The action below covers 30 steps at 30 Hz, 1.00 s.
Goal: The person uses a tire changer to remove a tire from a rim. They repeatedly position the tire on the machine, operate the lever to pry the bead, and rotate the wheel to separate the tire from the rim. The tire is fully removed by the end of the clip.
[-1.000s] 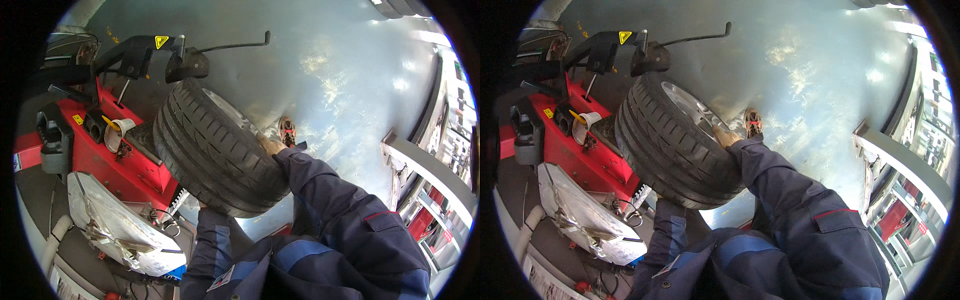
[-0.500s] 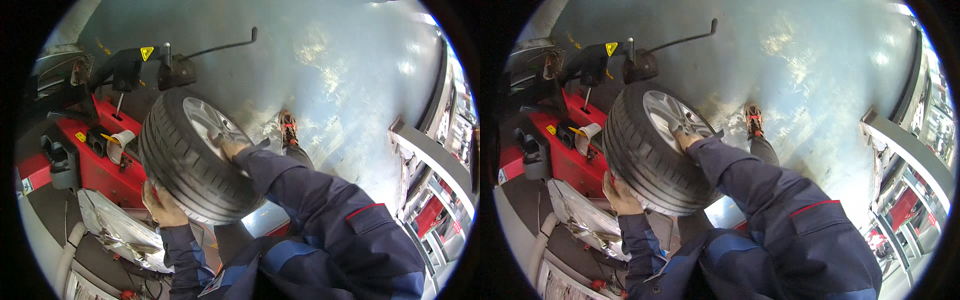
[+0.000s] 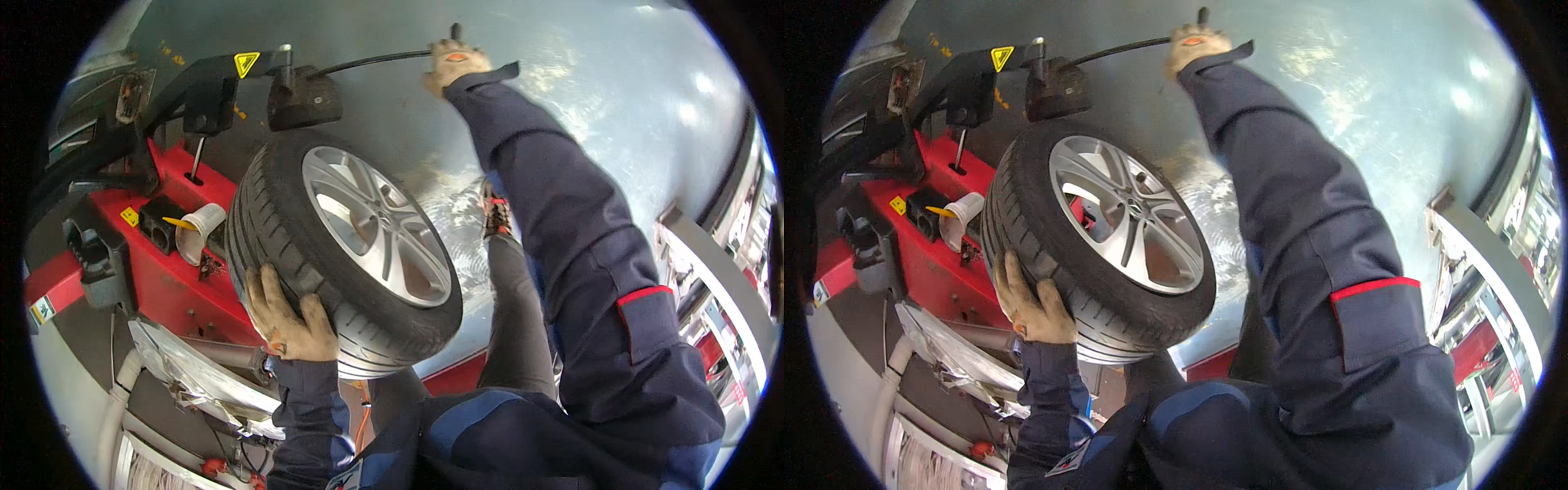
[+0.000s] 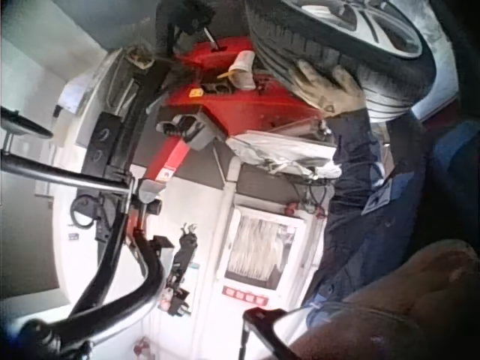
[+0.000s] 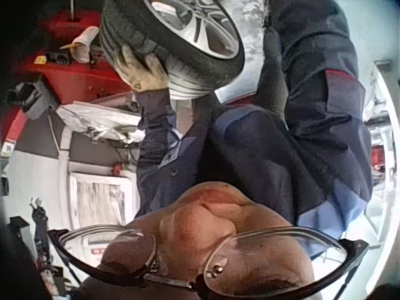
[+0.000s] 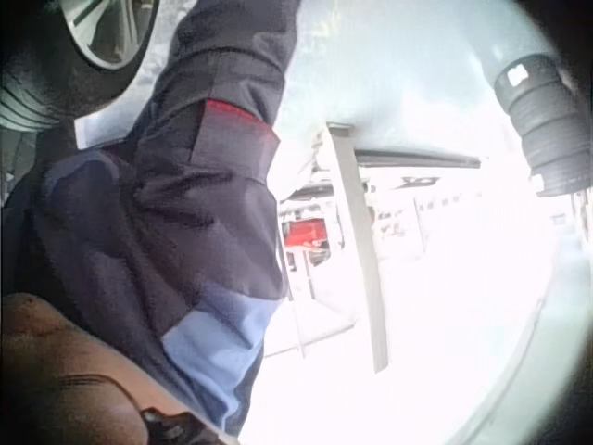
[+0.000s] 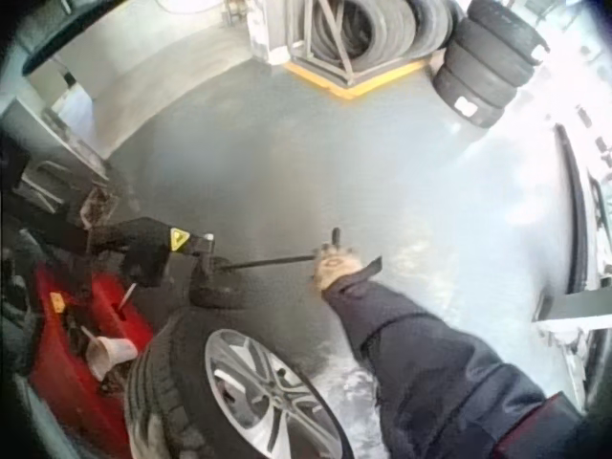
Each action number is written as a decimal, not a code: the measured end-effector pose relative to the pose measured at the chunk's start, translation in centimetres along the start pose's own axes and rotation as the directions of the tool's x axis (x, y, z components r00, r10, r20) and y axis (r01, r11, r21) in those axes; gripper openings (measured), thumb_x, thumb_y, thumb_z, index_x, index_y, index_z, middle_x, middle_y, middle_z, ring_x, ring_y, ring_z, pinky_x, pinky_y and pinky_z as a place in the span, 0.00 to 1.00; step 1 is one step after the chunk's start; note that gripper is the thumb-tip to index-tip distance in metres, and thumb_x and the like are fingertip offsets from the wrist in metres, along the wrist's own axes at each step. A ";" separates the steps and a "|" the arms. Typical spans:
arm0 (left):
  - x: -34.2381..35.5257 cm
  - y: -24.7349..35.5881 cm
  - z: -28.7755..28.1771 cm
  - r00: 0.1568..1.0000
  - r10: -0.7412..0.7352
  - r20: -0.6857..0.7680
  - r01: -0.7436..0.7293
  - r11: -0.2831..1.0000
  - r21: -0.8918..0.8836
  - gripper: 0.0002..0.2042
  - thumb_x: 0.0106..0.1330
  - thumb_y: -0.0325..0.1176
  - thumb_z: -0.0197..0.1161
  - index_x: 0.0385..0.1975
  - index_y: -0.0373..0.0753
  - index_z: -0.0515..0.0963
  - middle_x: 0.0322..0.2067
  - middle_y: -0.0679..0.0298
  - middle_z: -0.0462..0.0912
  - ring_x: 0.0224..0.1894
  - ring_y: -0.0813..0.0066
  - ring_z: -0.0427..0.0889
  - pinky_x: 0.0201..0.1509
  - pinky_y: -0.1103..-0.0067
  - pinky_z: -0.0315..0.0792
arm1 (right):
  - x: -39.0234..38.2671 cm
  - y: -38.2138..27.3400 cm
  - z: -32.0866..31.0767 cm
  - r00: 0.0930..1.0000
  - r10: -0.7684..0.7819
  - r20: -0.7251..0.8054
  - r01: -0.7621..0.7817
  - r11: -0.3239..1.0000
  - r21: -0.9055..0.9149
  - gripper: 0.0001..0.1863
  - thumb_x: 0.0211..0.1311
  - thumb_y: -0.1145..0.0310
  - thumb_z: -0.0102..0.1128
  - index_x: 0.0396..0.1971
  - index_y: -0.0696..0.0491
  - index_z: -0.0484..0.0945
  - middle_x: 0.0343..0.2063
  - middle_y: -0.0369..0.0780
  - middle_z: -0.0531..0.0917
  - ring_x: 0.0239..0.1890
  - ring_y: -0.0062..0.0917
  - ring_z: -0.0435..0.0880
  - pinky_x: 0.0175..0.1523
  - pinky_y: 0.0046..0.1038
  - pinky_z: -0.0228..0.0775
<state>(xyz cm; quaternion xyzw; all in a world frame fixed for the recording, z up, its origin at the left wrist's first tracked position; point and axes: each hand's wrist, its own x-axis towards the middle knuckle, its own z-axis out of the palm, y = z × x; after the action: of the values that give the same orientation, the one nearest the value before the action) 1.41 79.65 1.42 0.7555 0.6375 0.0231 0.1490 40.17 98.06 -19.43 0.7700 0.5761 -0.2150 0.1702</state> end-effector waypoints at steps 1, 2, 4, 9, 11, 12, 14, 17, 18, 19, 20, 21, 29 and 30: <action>0.1 0.0 0.0 1.000 -0.002 0.001 0.002 1.000 0.011 0.37 0.72 0.47 0.56 0.78 0.35 0.63 0.74 0.30 0.63 0.74 0.26 0.64 0.78 0.41 0.56 | 1.1 0.1 0.6 0.999 0.021 0.044 -0.018 0.997 -0.080 0.36 0.71 0.52 0.59 0.77 0.45 0.67 0.78 0.44 0.68 0.80 0.40 0.67 0.83 0.53 0.57; 0.1 -0.1 -0.1 1.000 -0.017 0.018 0.017 1.000 0.002 0.37 0.71 0.47 0.56 0.79 0.36 0.63 0.74 0.30 0.63 0.74 0.27 0.64 0.78 0.41 0.57 | 1.8 -0.4 1.3 0.999 0.032 0.040 -0.027 0.991 -0.132 0.35 0.69 0.56 0.58 0.76 0.44 0.68 0.79 0.43 0.69 0.82 0.40 0.64 0.83 0.54 0.53; 0.0 -0.3 -0.2 1.000 -0.015 0.014 0.015 1.000 -0.004 0.37 0.70 0.45 0.57 0.79 0.36 0.63 0.73 0.31 0.64 0.74 0.27 0.64 0.77 0.41 0.57 | 3.1 -1.3 1.7 0.998 0.054 0.017 -0.049 0.979 -0.200 0.35 0.70 0.58 0.59 0.76 0.45 0.68 0.77 0.43 0.71 0.83 0.40 0.63 0.81 0.54 0.54; -0.2 -1.1 0.0 1.000 -0.025 0.009 0.025 1.000 0.008 0.37 0.64 0.39 0.58 0.76 0.35 0.64 0.71 0.31 0.66 0.72 0.27 0.66 0.76 0.39 0.59 | 4.0 -1.0 -3.8 0.970 -0.193 0.151 0.232 0.920 -0.316 0.19 0.68 0.58 0.64 0.56 0.43 0.89 0.56 0.42 0.90 0.70 0.38 0.81 0.79 0.54 0.55; -0.2 -1.2 0.2 1.000 0.020 -0.016 -0.020 1.000 0.000 0.37 0.65 0.40 0.58 0.75 0.35 0.64 0.71 0.31 0.66 0.71 0.26 0.66 0.75 0.38 0.59 | 2.6 -1.7 -7.1 0.936 -0.352 -0.023 0.316 0.866 -0.388 0.10 0.66 0.58 0.65 0.42 0.42 0.91 0.43 0.38 0.92 0.54 0.38 0.90 0.71 0.49 0.66; -0.1 -1.2 0.2 1.000 0.023 -0.019 -0.023 1.000 -0.001 0.37 0.65 0.41 0.59 0.76 0.35 0.64 0.71 0.31 0.66 0.71 0.26 0.67 0.74 0.38 0.59 | 1.8 -2.0 -9.0 0.870 -0.475 -0.132 0.385 0.822 -0.420 0.09 0.66 0.58 0.65 0.38 0.43 0.90 0.39 0.37 0.92 0.50 0.37 0.91 0.66 0.47 0.72; 0.3 -1.1 0.3 0.997 0.054 -0.048 -0.053 0.998 0.020 0.36 0.68 0.45 0.58 0.76 0.37 0.64 0.70 0.31 0.66 0.71 0.26 0.67 0.73 0.37 0.59 | 0.1 -3.8 -12.7 0.654 -0.684 -0.324 0.493 0.709 -0.504 0.08 0.66 0.59 0.65 0.31 0.44 0.87 0.32 0.36 0.90 0.43 0.35 0.93 0.55 0.44 0.82; 0.8 -1.2 0.1 0.995 0.080 -0.066 -0.081 0.997 -0.017 0.36 0.70 0.47 0.56 0.77 0.39 0.63 0.70 0.31 0.66 0.71 0.26 0.67 0.73 0.37 0.59 | 0.5 -10.4 -18.2 0.572 -0.690 -0.444 0.641 0.714 -0.284 0.08 0.53 0.60 0.67 0.19 0.44 0.88 0.20 0.38 0.86 0.26 0.35 0.88 0.33 0.38 0.78; 1.1 -1.4 0.0 0.995 0.080 -0.058 -0.082 0.996 -0.031 0.36 0.71 0.49 0.55 0.78 0.39 0.62 0.71 0.31 0.66 0.71 0.26 0.67 0.74 0.37 0.59 | 0.5 -12.2 -19.4 0.571 -0.644 -0.509 0.637 0.739 -0.219 0.09 0.54 0.60 0.67 0.18 0.45 0.87 0.20 0.37 0.86 0.26 0.34 0.88 0.33 0.38 0.77; 1.4 -1.6 -0.1 0.998 0.057 -0.030 -0.057 0.998 -0.020 0.36 0.72 0.48 0.56 0.78 0.38 0.63 0.71 0.31 0.66 0.71 0.26 0.67 0.74 0.37 0.59 | 0.9 -14.0 -20.7 0.642 -0.658 -0.395 0.638 0.743 -0.202 0.08 0.54 0.60 0.67 0.22 0.45 0.89 0.23 0.38 0.88 0.29 0.34 0.90 0.34 0.38 0.78; 1.8 -1.8 -0.3 0.998 0.053 -0.022 -0.054 0.998 -0.023 0.36 0.72 0.48 0.56 0.78 0.38 0.63 0.71 0.31 0.66 0.71 0.26 0.67 0.74 0.38 0.59 | 1.1 -15.5 -21.6 0.632 -0.631 -0.449 0.631 0.756 -0.175 0.07 0.54 0.60 0.67 0.23 0.45 0.90 0.25 0.38 0.90 0.31 0.34 0.91 0.35 0.38 0.79; 2.2 -2.0 -0.5 0.998 0.059 -0.008 -0.059 0.998 -0.029 0.36 0.72 0.48 0.57 0.78 0.38 0.63 0.71 0.31 0.66 0.71 0.26 0.67 0.75 0.38 0.59 | 1.1 -16.7 -22.1 0.628 -0.599 -0.497 0.621 0.771 -0.143 0.07 0.55 0.61 0.68 0.24 0.45 0.91 0.27 0.39 0.91 0.32 0.34 0.92 0.36 0.39 0.79; 7.1 -3.1 -1.1 0.998 -0.036 0.060 0.039 0.998 -0.054 0.33 0.71 0.43 0.61 0.74 0.35 0.67 0.71 0.32 0.67 0.72 0.29 0.67 0.77 0.44 0.60 | 1.4 -20.7 -23.5 0.594 -0.616 -0.518 0.657 0.743 -0.130 0.08 0.56 0.62 0.66 0.28 0.44 0.93 0.27 0.39 0.91 0.34 0.35 0.93 0.36 0.40 0.79; 7.6 -3.2 -1.1 0.997 -0.044 0.067 0.048 0.997 -0.052 0.33 0.71 0.43 0.60 0.74 0.35 0.68 0.71 0.32 0.67 0.72 0.29 0.67 0.77 0.44 0.60 | 1.4 -21.1 -23.4 0.589 -0.608 -0.532 0.654 0.746 -0.129 0.08 0.56 0.62 0.66 0.27 0.44 0.93 0.27 0.39 0.91 0.34 0.34 0.93 0.36 0.40 0.79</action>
<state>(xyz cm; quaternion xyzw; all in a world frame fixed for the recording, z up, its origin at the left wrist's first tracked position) -0.49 87.69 0.45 0.7367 0.6486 0.0119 0.1908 23.38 117.03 -0.60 0.5492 0.8253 -0.0569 -0.1185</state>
